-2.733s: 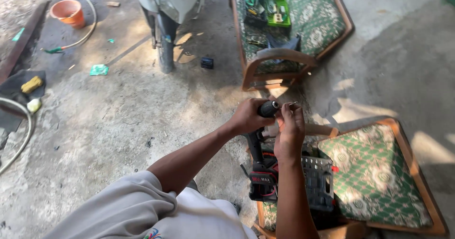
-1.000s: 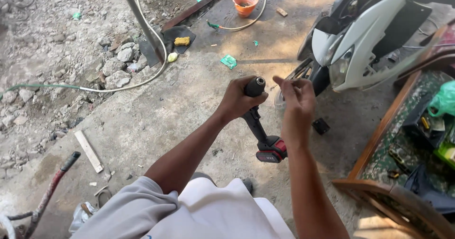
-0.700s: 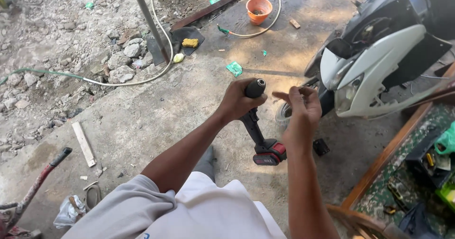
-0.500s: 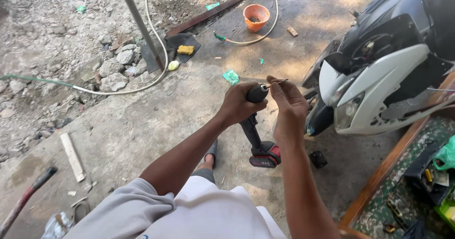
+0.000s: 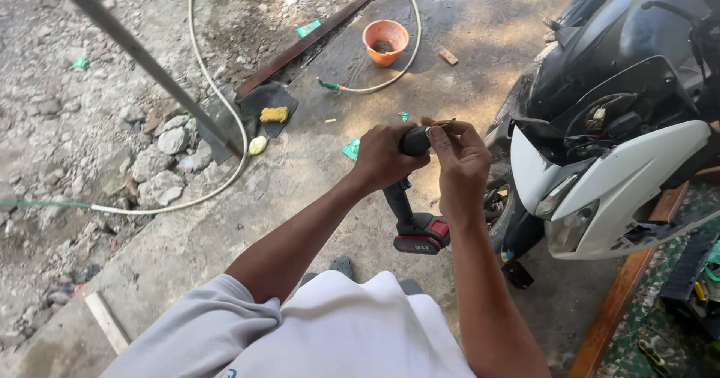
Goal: Repairing a scooter and a food cart using a power drill and multimeter.
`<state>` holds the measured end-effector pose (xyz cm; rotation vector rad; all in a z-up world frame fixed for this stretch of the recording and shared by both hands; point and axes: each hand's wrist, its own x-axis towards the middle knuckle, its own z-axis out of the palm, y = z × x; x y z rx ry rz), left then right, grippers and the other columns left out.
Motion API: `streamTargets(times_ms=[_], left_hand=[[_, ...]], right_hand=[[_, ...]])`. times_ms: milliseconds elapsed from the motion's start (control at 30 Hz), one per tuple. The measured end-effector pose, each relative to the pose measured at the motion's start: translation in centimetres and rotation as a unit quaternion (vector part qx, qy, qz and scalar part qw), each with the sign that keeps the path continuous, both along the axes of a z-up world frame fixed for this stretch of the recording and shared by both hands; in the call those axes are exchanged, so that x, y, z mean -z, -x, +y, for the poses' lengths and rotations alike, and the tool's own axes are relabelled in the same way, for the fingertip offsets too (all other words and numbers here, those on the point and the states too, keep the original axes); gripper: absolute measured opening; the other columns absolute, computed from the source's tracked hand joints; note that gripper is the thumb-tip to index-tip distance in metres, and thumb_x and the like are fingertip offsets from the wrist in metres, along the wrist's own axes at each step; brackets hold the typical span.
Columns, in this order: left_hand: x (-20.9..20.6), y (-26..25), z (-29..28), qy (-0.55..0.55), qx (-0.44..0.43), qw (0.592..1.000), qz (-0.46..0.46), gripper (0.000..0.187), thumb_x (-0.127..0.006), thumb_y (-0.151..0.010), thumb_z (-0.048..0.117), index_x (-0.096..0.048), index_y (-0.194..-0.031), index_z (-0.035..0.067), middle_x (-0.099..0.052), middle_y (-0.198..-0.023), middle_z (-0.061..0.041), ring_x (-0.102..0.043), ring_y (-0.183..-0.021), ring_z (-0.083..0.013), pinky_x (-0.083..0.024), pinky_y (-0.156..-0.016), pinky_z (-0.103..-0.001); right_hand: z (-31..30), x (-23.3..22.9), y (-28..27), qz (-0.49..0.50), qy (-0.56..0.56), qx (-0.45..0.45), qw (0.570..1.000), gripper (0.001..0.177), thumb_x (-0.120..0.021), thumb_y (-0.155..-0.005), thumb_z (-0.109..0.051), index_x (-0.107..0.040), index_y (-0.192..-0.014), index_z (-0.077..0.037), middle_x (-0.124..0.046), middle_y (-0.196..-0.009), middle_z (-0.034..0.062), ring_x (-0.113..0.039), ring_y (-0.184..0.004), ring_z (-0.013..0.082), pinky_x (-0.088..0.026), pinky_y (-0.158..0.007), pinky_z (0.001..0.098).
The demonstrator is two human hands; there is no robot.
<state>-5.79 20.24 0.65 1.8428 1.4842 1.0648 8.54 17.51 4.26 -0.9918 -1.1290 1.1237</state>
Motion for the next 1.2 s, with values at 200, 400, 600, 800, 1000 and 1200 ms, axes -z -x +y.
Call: streamTargets(times_ms=[200, 400, 600, 800, 1000, 1200], left_hand=[[0.0, -0.5, 6.8, -0.019, -0.007, 1.000, -0.020, 0.034, -0.078, -0.068, 0.036, -0.074, -0.095, 0.015, -0.074, -0.079, -0.011, -0.073, -0.076, -0.0335, -0.056, -0.068, -0.045], [0.7, -2.2, 15.7, 0.006, -0.015, 0.999, 0.029, 0.031, -0.078, -0.072, 0.040, -0.074, -0.090, 0.015, -0.074, -0.078, -0.011, -0.073, -0.077, -0.0339, -0.055, -0.068, -0.046], [0.2, -5.9, 25.1, 0.013, -0.015, 0.999, 0.042, 0.030, -0.077, -0.073, 0.041, -0.073, -0.090, 0.016, -0.073, -0.076, -0.011, -0.072, -0.075, -0.0344, -0.055, -0.066, -0.047], [-0.1, -10.2, 32.5, 0.017, -0.027, 0.999, 0.029, 0.028, -0.077, -0.074, 0.037, -0.069, -0.085, 0.013, -0.070, -0.072, -0.010, -0.072, -0.071, -0.0321, -0.053, -0.065, -0.046], [0.2, -13.3, 38.6, -0.028, -0.005, 1.000, 0.013, 0.028, -0.078, -0.072, 0.036, -0.070, -0.088, 0.013, -0.071, -0.075, -0.010, -0.072, -0.073, -0.0319, -0.053, -0.064, -0.046], [-0.7, -14.8, 44.9, 0.017, 0.016, 1.000, -0.008, 0.030, -0.076, -0.069, 0.036, -0.072, -0.090, 0.015, -0.072, -0.073, -0.010, -0.073, -0.073, -0.0323, -0.053, -0.065, -0.045]], right_hand=[[7.4, 1.4, -0.1, 0.016, -0.026, -0.002, 1.000, 0.009, -0.068, -0.102, -0.005, -0.064, -0.108, 0.000, -0.077, -0.111, 0.0129, -0.071, -0.102, 0.0120, -0.056, -0.093, 0.0230], [15.9, 3.0, -1.9, -0.116, -0.033, 0.085, 0.989, 0.008, -0.071, -0.102, -0.005, -0.069, -0.106, 0.001, -0.074, -0.098, 0.0098, -0.068, -0.092, 0.0125, -0.053, -0.085, 0.0231], [26.0, 3.5, -5.2, 0.088, -0.006, 0.021, 0.996, 0.011, -0.067, -0.102, -0.008, -0.062, -0.108, -0.001, -0.075, -0.102, 0.0071, -0.068, -0.098, 0.0091, -0.053, -0.088, 0.0208], [32.9, 2.4, -9.5, 0.001, 0.017, 0.046, 0.999, 0.010, -0.066, -0.105, -0.010, -0.063, -0.108, -0.002, -0.073, -0.095, 0.0062, -0.066, -0.089, 0.0098, -0.049, -0.079, 0.0230], [38.3, 2.7, -12.2, 0.055, -0.013, 0.067, 0.996, 0.007, -0.067, -0.105, -0.008, -0.063, -0.108, -0.004, -0.069, -0.097, 0.0033, -0.068, -0.101, 0.0090, -0.053, -0.093, 0.0236], [44.9, 2.8, -14.9, 0.024, 0.000, 0.091, 0.996, 0.008, -0.071, -0.101, -0.009, -0.067, -0.107, -0.004, -0.072, -0.098, 0.0037, -0.065, -0.092, 0.0076, -0.050, -0.082, 0.0224]])
